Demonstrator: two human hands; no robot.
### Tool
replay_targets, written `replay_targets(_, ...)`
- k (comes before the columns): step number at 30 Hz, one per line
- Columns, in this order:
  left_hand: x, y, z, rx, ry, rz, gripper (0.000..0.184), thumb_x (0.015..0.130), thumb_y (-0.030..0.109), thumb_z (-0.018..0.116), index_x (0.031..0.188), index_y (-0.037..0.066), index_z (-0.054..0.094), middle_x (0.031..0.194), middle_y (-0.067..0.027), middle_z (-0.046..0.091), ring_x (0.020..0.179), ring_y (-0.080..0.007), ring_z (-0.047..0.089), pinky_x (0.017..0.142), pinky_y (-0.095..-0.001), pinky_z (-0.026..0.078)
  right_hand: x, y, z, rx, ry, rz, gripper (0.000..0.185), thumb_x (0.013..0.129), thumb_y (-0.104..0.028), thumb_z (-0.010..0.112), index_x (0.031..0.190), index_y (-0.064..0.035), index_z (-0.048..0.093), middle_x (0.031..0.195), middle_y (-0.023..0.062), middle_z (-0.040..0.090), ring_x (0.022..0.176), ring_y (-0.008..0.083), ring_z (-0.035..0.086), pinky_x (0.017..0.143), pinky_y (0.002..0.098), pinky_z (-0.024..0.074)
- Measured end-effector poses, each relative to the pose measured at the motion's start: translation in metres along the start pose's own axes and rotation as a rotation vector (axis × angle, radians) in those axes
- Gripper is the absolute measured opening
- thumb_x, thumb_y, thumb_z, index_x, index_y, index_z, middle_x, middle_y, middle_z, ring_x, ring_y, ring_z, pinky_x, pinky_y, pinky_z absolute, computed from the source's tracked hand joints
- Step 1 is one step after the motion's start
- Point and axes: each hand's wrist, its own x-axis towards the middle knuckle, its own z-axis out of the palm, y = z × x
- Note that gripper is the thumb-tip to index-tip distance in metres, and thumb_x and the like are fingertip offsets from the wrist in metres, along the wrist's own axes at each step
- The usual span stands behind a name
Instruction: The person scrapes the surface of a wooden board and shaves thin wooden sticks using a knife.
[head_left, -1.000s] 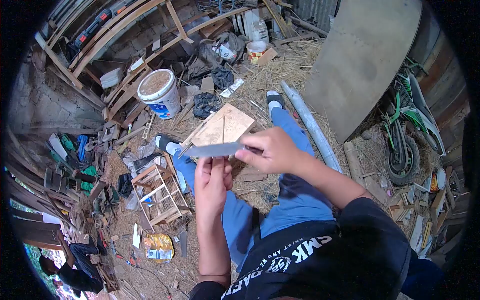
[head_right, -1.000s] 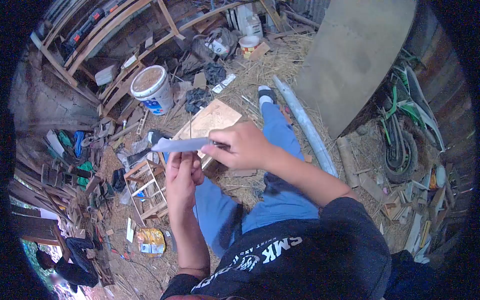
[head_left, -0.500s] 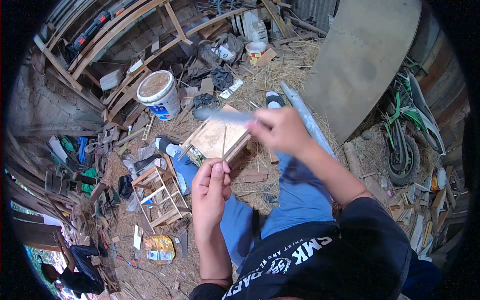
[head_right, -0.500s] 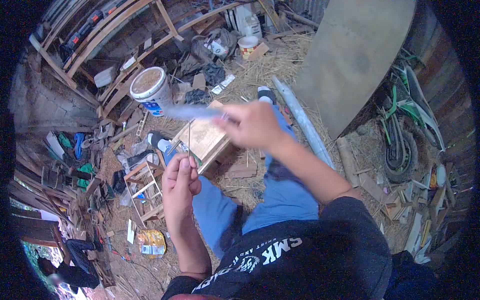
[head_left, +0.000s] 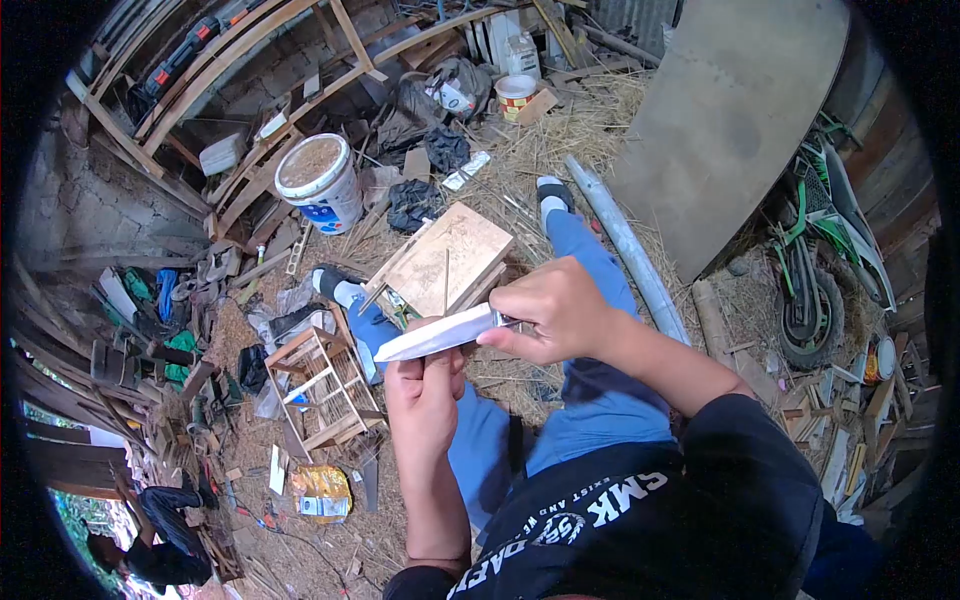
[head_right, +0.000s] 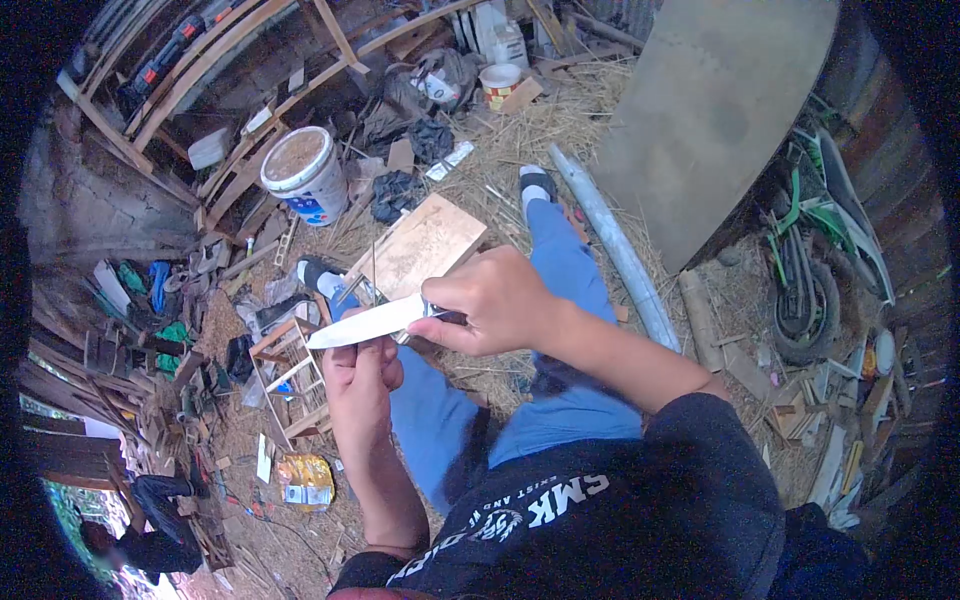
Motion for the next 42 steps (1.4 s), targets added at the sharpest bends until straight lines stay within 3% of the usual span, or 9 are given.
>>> replay_targets(8, 0.002, 0.005, -0.005, 0.015, -0.021, 0.003, 0.016, 0.108, 0.020, 0.054, 0.104, 0.005, 0.059, 0.071, 0.0051, 0.048, 0.053, -0.0009, 0.034, 0.046, -0.0200, 0.025, 0.008, 0.022, -0.003, -0.055, 0.065, 0.015, 0.047, 0.089, -0.041, 0.074, 0.065, -0.0075, 0.051, 0.054, 0.0106, 0.046, 0.048, 0.0298, 0.054, 0.045, 0.0399, 0.0392)
replay_targets(12, 0.001, 0.002, -0.008, -0.002, -0.030, -0.044, 0.021, 0.109, 0.025, 0.053, 0.101, 0.007, 0.057, 0.068, 0.0061, 0.042, 0.052, -0.0014, 0.031, 0.046, -0.0201, 0.023, 0.009, 0.041, -0.014, -0.169, 0.197, 0.322, 0.043, 0.091, -0.042, 0.072, 0.068, -0.0082, 0.059, 0.057, 0.0131, 0.056, 0.049, 0.0317, 0.060, 0.046, 0.0410, 0.0423)
replay_targets(26, -0.001, -0.001, -0.006, -0.003, 0.025, -0.018, 0.011, 0.106, 0.012, 0.055, 0.112, 0.005, 0.060, 0.075, 0.0027, 0.051, 0.053, -0.0009, 0.035, 0.046, -0.0195, 0.026, 0.001, -0.002, 0.005, -0.011, -0.022, -0.007, 0.042, 0.085, -0.041, 0.076, 0.066, -0.0109, 0.054, 0.055, 0.0077, 0.052, 0.048, 0.0282, 0.058, 0.045, 0.0403, 0.0415)
replay_targets(29, -0.002, 0.000, -0.008, 0.046, -0.009, -0.013, 0.013, 0.107, 0.018, 0.054, 0.108, 0.005, 0.059, 0.071, 0.0039, 0.047, 0.052, -0.0014, 0.034, 0.045, -0.0201, 0.025, 0.003, 0.009, -0.001, -0.109, -0.076, -0.029, 0.041, 0.090, -0.049, 0.070, 0.074, -0.0115, 0.065, 0.056, 0.0073, 0.060, 0.051, 0.0282, 0.064, 0.047, 0.0411, 0.0471)
replay_targets(31, -0.005, -0.001, -0.007, 0.064, -0.049, -0.013, 0.017, 0.107, 0.022, 0.055, 0.106, 0.006, 0.058, 0.069, 0.0045, 0.045, 0.051, -0.0021, 0.033, 0.045, -0.0207, 0.025, 0.011, 0.034, -0.006, -0.166, 0.117, 0.388, 0.041, 0.093, -0.045, 0.069, 0.075, -0.0078, 0.067, 0.057, 0.0108, 0.060, 0.051, 0.0293, 0.062, 0.048, 0.0406, 0.0463)
replay_targets(34, -0.007, -0.005, -0.002, 0.054, -0.022, -0.019, 0.021, 0.109, 0.026, 0.053, 0.101, 0.006, 0.057, 0.066, 0.0061, 0.040, 0.051, -0.0017, 0.030, 0.044, -0.0209, 0.022, 0.012, 0.048, -0.016, 0.079, 0.208, 0.556, 0.042, 0.096, -0.040, 0.067, 0.075, -0.0045, 0.067, 0.057, 0.0144, 0.058, 0.050, 0.0290, 0.060, 0.050, 0.0398, 0.0448)
replay_targets(36, -0.003, -0.007, -0.001, -0.033, -0.028, -0.048, 0.022, 0.109, 0.026, 0.050, 0.101, 0.006, 0.057, 0.064, 0.0065, 0.037, 0.049, -0.0019, 0.029, 0.044, -0.0213, 0.022, 0.008, 0.033, -0.010, 0.148, 0.232, 0.523, 0.040, 0.097, -0.037, 0.067, 0.074, -0.0035, 0.066, 0.055, 0.0145, 0.054, 0.047, 0.0270, 0.054, 0.049, 0.0396, 0.0407)
replay_targets(38, 0.001, -0.006, 0.000, -0.047, -0.027, -0.052, 0.023, 0.110, 0.026, 0.050, 0.101, 0.006, 0.057, 0.063, 0.0068, 0.036, 0.049, -0.0021, 0.028, 0.044, -0.0215, 0.021, 0.005, 0.019, -0.007, 0.146, 0.078, 0.474, 0.036, 0.099, -0.026, 0.065, 0.074, -0.0015, 0.059, 0.055, 0.0075, 0.039, 0.052, 0.0109, 0.038, 0.048, 0.0343, 0.0340)
replay_targets(42, 0.003, -0.004, 0.002, -0.121, -0.029, -0.098, 0.022, 0.110, 0.025, 0.049, 0.101, 0.007, 0.056, 0.062, 0.0072, 0.034, 0.048, -0.0025, 0.026, 0.043, -0.0218, 0.022, -0.004, 0.024, 0.015, 0.432, 0.061, 0.605, 0.041, 0.104, -0.029, 0.060, 0.075, -0.0012, 0.061, 0.058, -0.0017, 0.052, 0.054, 0.0072, 0.043, 0.049, 0.0310, 0.0354)
